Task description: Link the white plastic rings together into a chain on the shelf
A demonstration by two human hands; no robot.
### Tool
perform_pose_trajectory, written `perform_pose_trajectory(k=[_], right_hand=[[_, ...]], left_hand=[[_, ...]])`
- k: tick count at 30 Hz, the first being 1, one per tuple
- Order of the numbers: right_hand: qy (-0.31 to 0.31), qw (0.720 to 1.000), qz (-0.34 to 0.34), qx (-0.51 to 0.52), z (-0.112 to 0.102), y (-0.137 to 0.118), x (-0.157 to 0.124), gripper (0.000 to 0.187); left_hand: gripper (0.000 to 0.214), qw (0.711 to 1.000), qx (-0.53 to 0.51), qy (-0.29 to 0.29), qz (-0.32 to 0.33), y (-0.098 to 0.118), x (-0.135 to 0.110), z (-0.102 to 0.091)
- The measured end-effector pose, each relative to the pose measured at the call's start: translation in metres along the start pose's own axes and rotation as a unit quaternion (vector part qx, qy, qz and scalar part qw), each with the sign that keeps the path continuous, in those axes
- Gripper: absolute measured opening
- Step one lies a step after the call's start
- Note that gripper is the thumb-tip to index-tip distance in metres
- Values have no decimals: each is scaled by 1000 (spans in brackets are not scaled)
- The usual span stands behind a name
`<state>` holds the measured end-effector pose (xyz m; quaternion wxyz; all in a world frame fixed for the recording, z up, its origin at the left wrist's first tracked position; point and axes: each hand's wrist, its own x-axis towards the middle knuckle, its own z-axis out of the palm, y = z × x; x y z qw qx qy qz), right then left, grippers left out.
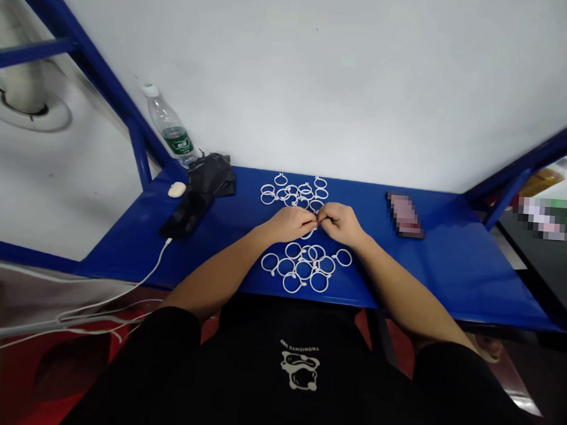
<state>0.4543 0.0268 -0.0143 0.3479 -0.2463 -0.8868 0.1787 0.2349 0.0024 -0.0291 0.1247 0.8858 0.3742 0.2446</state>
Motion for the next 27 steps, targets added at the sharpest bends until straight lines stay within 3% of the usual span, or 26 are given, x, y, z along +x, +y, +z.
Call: perform_pose_trajectory(k=[4,8,11,13,18,27], right_hand=[[-9,1000,12,-4,0,7,-2,28],[34,998,22,-39,-1,11,-5,40],[42,998,30,-47,-2,12,-5,37],[34,998,29,-45,-2,12,-5,34],[4,998,52,-34,-1,11,-5,34],[-36,997,68,-32,-2,8,-5,32]], left_hand=[[32,999,-8,16,-35,-2,0,-3],[15,981,-12,115,-155,-10,0,-11],[50,960,-34,178,-214,-15,0,-14],[55,959,-54,187,-205,-16,1,-14],[34,976,-102,147,-126,-8,2,-7],[18,986,-67,141,-55,0,0,-3]])
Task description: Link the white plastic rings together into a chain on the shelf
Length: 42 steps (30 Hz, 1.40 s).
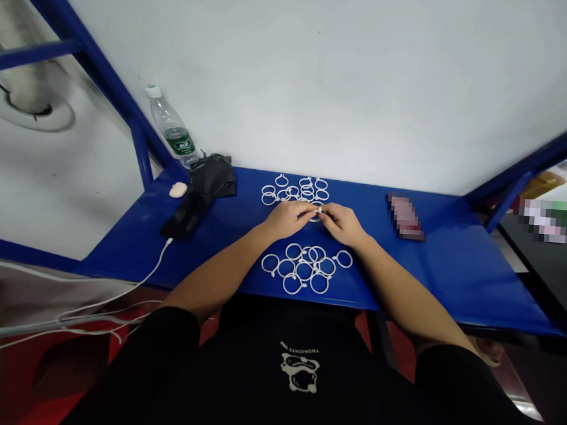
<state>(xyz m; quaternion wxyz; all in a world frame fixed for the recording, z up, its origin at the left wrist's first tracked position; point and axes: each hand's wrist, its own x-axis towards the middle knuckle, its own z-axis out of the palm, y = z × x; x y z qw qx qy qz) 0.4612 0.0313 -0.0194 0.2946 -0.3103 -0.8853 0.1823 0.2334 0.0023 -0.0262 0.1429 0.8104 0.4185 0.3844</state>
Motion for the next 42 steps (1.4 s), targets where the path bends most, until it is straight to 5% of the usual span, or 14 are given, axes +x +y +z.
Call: perform_pose_trajectory(k=[16,24,31,33,38,42], right_hand=[[-10,999,41,-9,0,0,-2,25],[15,999,-9,28,0,3,-1,19],[163,986,-9,-31,4,12,-1,26],[184,981,-4,-58,4,13,-1,37],[167,982,-8,-88,4,16,1,43],[169,984,-12,-55,3,19,1,29]], left_hand=[[15,997,26,-68,7,-4,-3,5],[12,997,6,-76,22,0,-3,5],[25,1000,-17,17,0,-5,2,-13],[23,999,-25,-30,-19,-7,3,-27],[38,949,-81,-303,-39,-11,-1,-49],[22,933,-29,-358,-36,-11,-3,-40]])
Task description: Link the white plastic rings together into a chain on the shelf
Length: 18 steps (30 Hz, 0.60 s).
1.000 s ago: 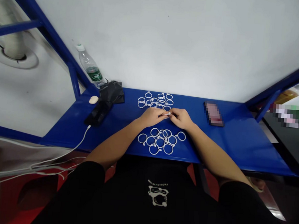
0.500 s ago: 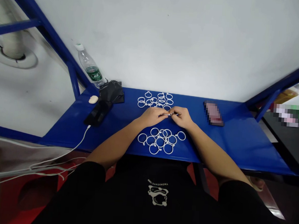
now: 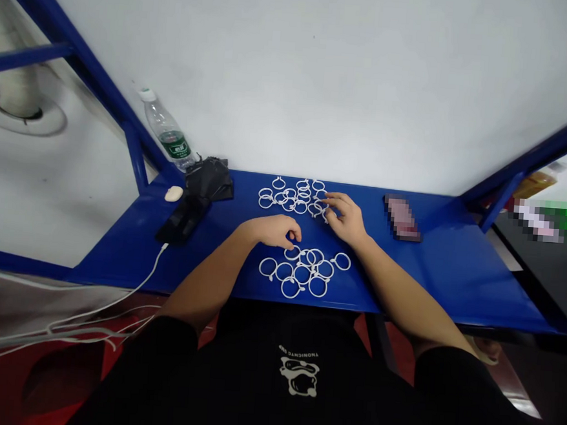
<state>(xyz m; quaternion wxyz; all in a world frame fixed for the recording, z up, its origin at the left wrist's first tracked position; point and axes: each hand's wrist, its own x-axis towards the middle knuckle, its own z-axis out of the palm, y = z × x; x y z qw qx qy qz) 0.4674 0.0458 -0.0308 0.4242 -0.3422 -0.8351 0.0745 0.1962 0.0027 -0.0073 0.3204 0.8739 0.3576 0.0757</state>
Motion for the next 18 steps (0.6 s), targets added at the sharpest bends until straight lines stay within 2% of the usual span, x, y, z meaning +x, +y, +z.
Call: perform_pose_trajectory(k=[3,7,11,14,18], right_hand=[[-33,999,-16,28,-1,-1,-1,25],[-100,993,-27,51,-1,-9,-3,24],[-161,985,-27,60,0,-14,-3,30],[-163,984,-31,57,1,-13,-2,27],[-150,986,-29,68,-1,-13,-2,31]], left_hand=[[17,998,35,53,-6,1,7,6],[16,974,78,211,-33,3,15,11],[20,941,65,329,-40,5,21,18],[28,927,58,369,-31,7,24,22],[18,928,62,367,-6,12,25,25]])
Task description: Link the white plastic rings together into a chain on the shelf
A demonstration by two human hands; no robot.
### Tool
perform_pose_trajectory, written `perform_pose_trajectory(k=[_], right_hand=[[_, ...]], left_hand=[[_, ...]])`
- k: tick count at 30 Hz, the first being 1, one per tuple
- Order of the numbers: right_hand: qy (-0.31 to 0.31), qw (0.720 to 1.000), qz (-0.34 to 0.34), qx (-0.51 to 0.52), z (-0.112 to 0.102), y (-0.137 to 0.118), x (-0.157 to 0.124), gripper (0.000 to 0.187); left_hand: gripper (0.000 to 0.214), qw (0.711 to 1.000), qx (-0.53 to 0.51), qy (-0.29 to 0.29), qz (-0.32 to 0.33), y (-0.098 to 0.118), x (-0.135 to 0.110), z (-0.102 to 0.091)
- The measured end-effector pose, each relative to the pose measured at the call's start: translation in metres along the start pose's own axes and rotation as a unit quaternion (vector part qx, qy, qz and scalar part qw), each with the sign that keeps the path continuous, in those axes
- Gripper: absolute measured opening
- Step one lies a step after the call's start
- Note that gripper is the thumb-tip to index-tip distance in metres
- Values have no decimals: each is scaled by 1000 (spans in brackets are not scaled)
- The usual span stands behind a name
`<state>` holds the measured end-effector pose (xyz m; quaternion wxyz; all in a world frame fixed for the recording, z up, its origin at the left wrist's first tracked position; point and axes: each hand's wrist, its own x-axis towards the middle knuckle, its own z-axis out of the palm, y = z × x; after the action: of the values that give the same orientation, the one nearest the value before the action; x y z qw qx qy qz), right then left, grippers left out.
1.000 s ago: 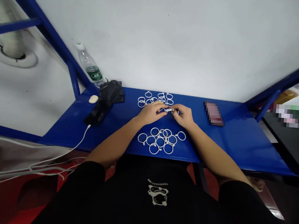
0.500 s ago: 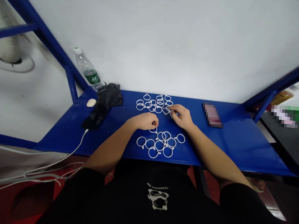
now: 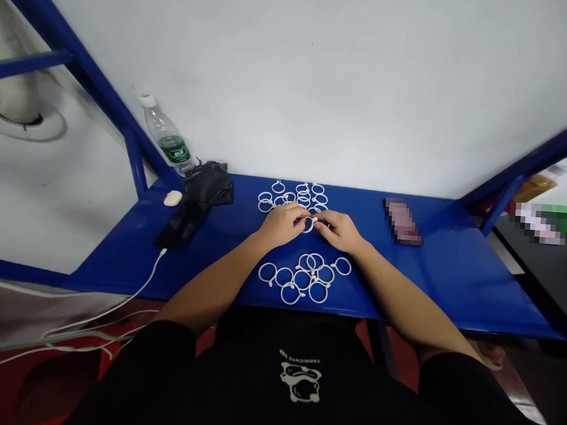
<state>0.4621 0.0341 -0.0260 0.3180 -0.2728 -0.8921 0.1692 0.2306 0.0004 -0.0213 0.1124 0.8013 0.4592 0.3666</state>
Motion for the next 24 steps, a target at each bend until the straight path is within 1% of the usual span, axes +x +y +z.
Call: perform_pose_trajectory(k=[4,7,9,11,14,21,24], right_hand=[[3,1000,16,0,1,-1,0,33],[11,1000,25,0,2,1,1,29],[18,1000,22,11,3,2,1,26],[25,999,19,22,3,2,1,22],[30,999,21,30,2,1,1,18],[19,1000,3,21,1,2,1,20],[31,999,-3,15,2,3,1,23]], left_hand=[[10,1000,-3,15,13,2,0,1],[7,999,-13,29,12,2,0,2],[7,999,-21,30,28,1,0,2],[6,998,-24,20,47,0,0,3],[9,998,-25,3,56,1,-1,2],[5,995,-47,-52,72,4,-2,1],[3,995,-40,-52,78,3,-1,0]])
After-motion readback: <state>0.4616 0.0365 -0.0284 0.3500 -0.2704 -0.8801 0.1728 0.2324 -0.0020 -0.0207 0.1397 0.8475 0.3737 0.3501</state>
